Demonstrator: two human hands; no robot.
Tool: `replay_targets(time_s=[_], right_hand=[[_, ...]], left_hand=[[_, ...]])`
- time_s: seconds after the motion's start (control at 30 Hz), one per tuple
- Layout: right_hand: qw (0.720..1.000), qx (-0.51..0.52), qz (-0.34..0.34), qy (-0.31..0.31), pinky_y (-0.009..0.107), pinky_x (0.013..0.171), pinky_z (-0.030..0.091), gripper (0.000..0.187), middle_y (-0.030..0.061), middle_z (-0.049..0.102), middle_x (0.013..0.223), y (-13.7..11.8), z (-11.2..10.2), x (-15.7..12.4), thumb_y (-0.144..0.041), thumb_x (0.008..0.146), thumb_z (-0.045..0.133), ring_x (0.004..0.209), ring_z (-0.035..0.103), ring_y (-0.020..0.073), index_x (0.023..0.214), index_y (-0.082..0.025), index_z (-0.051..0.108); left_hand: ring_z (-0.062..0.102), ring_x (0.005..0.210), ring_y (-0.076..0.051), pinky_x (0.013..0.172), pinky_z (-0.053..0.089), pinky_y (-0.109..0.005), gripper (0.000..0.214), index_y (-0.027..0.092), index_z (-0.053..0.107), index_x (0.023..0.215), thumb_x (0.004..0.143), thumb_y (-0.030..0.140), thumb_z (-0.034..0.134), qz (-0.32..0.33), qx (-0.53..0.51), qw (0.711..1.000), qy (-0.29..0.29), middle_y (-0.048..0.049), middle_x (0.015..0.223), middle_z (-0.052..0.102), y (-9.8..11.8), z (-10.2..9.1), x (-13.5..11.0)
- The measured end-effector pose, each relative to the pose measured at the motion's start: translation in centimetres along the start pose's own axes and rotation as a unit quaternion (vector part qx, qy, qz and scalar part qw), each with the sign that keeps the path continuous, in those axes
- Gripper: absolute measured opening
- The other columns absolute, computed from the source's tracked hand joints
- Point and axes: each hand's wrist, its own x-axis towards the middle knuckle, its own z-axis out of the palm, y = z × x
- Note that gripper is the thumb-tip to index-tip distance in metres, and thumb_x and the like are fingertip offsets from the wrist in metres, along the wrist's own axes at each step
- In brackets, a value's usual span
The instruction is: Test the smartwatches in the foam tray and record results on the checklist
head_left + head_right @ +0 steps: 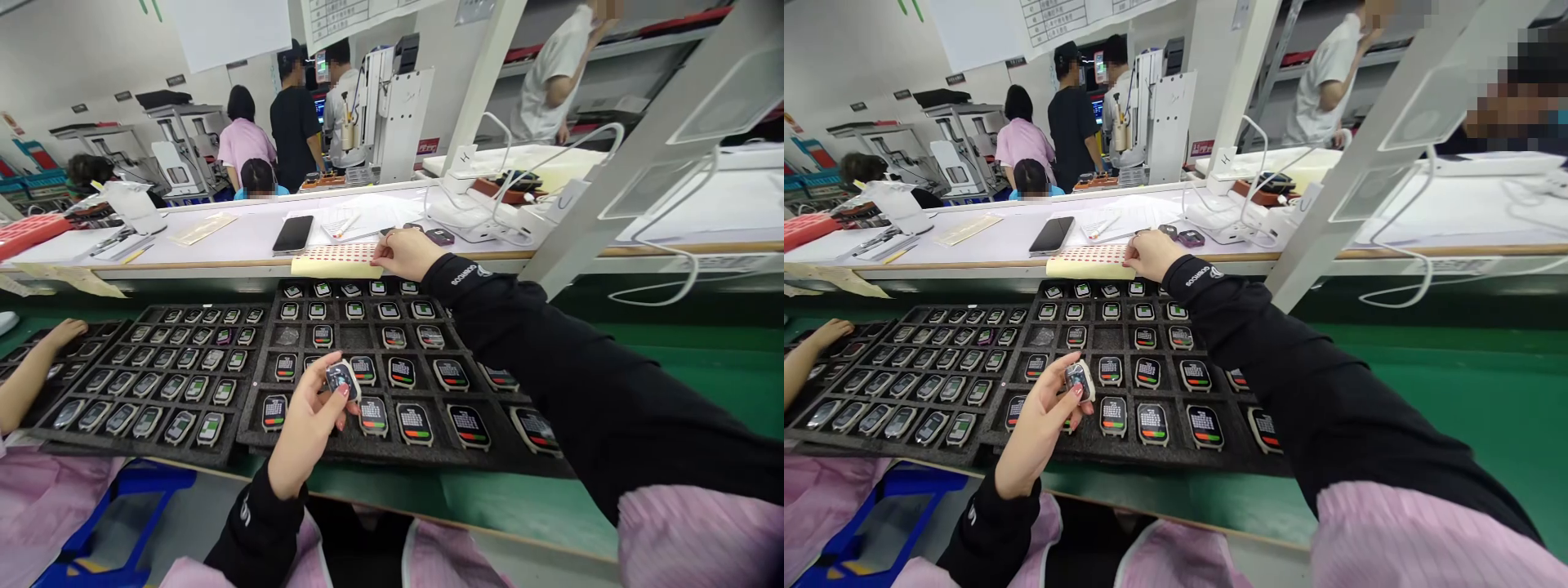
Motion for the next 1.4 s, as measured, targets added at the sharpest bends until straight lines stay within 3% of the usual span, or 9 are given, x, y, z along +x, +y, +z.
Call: replay_targets(time_s=[0.23, 0.4, 0.57, 0.77, 0.97, 1.07, 1.17, 1.3, 1.4], right_hand=[[0.988, 0.108, -0.061, -0.086, 0.027, 0.066, 0.052, 0.014, 0.0028, 0.071, 0.073, -3.8, -1.5, -4.4, -0.028, 0.086, 0.069, 0.065, 0.065, 0.0167, 0.079, -0.017, 0.073], [0.895, 0.303, -0.183, -0.271, 0.023, 0.054, 0.046, 0.015, -0.0015, 0.065, 0.066, -8.8, -2.0, -9.2, -0.03, 0.089, 0.066, 0.056, 0.056, 0.0123, 0.081, -0.018, 0.069], [0.934, 0.203, -0.207, -0.211, 0.024, 0.059, 0.044, 0.01, 0.0009, 0.065, 0.073, -10.6, -1.6, -10.2, -0.014, 0.081, 0.074, 0.06, 0.056, 0.012, 0.077, -0.015, 0.065], [0.963, 0.165, -0.181, -0.115, 0.026, 0.064, 0.045, 0.013, 0.0, 0.067, 0.073, -8.5, -2.3, -6.4, -0.021, 0.094, 0.059, 0.061, 0.059, 0.0143, 0.103, -0.015, 0.067], [0.995, -0.073, -0.066, 0.025, 0.036, 0.085, 0.045, 0.034, 0.0165, 0.068, 0.114, -5.5, -1.9, 1.3, -0.016, 0.096, 0.047, 0.096, 0.063, 0.027, 0.122, -0.01, 0.067], [0.992, -0.114, -0.043, 0.042, 0.044, 0.091, 0.04, 0.042, 0.0257, 0.057, 0.132, -4.6, -0.7, 4.4, -0.01, 0.096, 0.04, 0.116, 0.055, 0.0367, 0.131, -0.005, 0.063], [0.988, -0.144, -0.048, 0.03, 0.048, 0.092, 0.037, 0.046, 0.0233, 0.053, 0.142, -3.9, 0.5, 6.5, -0.004, 0.093, 0.04, 0.123, 0.049, 0.0386, 0.131, -0.011, 0.066], [0.985, -0.16, -0.071, 0.003, 0.047, 0.091, 0.035, 0.034, 0.0198, 0.066, 0.126, -3.6, 1.2, 8.1, -0.004, 0.092, 0.044, 0.118, 0.052, 0.0352, 0.107, -0.012, 0.074], [0.984, -0.153, -0.09, 0.012, 0.045, 0.09, 0.036, 0.033, 0.022, 0.071, 0.112, -4.0, 0.8, 8.0, -0.004, 0.095, 0.041, 0.113, 0.056, 0.0339, 0.109, -0.009, 0.07]], left_hand=[[0.062, 0.103, -0.014, 0.088, 0.049, -0.024, 0.069, 0.023, 0.043, 0.146, 0.085, 0.03, 0.074, 0.025, 0.057, 0.998, 0.028, -0.0084, 0.13, 0.062, 0.0, -0.5, -0.2], [0.057, 0.083, -0.013, 0.076, 0.047, -0.026, 0.066, 0.025, 0.047, 0.148, 0.086, 0.027, 0.07, 0.058, 0.175, 0.982, 0.051, -0.0083, 0.126, 0.062, -0.5, -0.2, 0.0], [0.048, 0.067, -0.009, 0.072, 0.046, -0.027, 0.059, 0.029, 0.058, 0.141, 0.084, 0.023, 0.071, 0.096, 0.249, 0.962, 0.065, -0.0034, 0.106, 0.061, -0.6, -0.1, 0.2], [0.058, 0.085, -0.015, 0.076, 0.048, -0.028, 0.063, 0.024, 0.05, 0.145, 0.086, 0.031, 0.071, 0.028, 0.161, 0.986, -0.004, -0.0084, 0.114, 0.064, -0.8, -0.6, -0.8], [0.052, 0.069, -0.011, 0.067, 0.048, -0.024, 0.055, 0.021, 0.061, 0.135, 0.094, 0.058, 0.059, 0.01, 0.107, 0.994, 0.02, -0.0053, 0.093, 0.064, -1.0, -0.8, -1.6], [0.043, 0.057, -0.008, 0.054, 0.04, -0.022, 0.062, 0.019, 0.065, 0.131, 0.092, 0.066, 0.056, 0.015, 0.094, 0.995, 0.039, -0.003, 0.081, 0.06, -1.1, -0.8, -1.8], [0.045, 0.055, -0.008, 0.052, 0.038, -0.021, 0.068, 0.016, 0.063, 0.133, 0.091, 0.069, 0.055, 0.025, 0.08, 0.995, 0.053, -0.0021, 0.076, 0.058, -1.4, -0.9, -1.8], [0.048, 0.058, -0.009, 0.055, 0.04, -0.022, 0.068, 0.017, 0.058, 0.139, 0.094, 0.066, 0.053, 0.053, 0.079, 0.993, 0.072, -0.002, 0.077, 0.058, -1.8, -1.2, -1.6], [0.054, 0.067, -0.011, 0.062, 0.046, -0.023, 0.067, 0.019, 0.051, 0.146, 0.095, 0.062, 0.056, 0.057, 0.077, 0.993, 0.07, -0.0043, 0.087, 0.063, -1.9, -1.2, -1.6]])
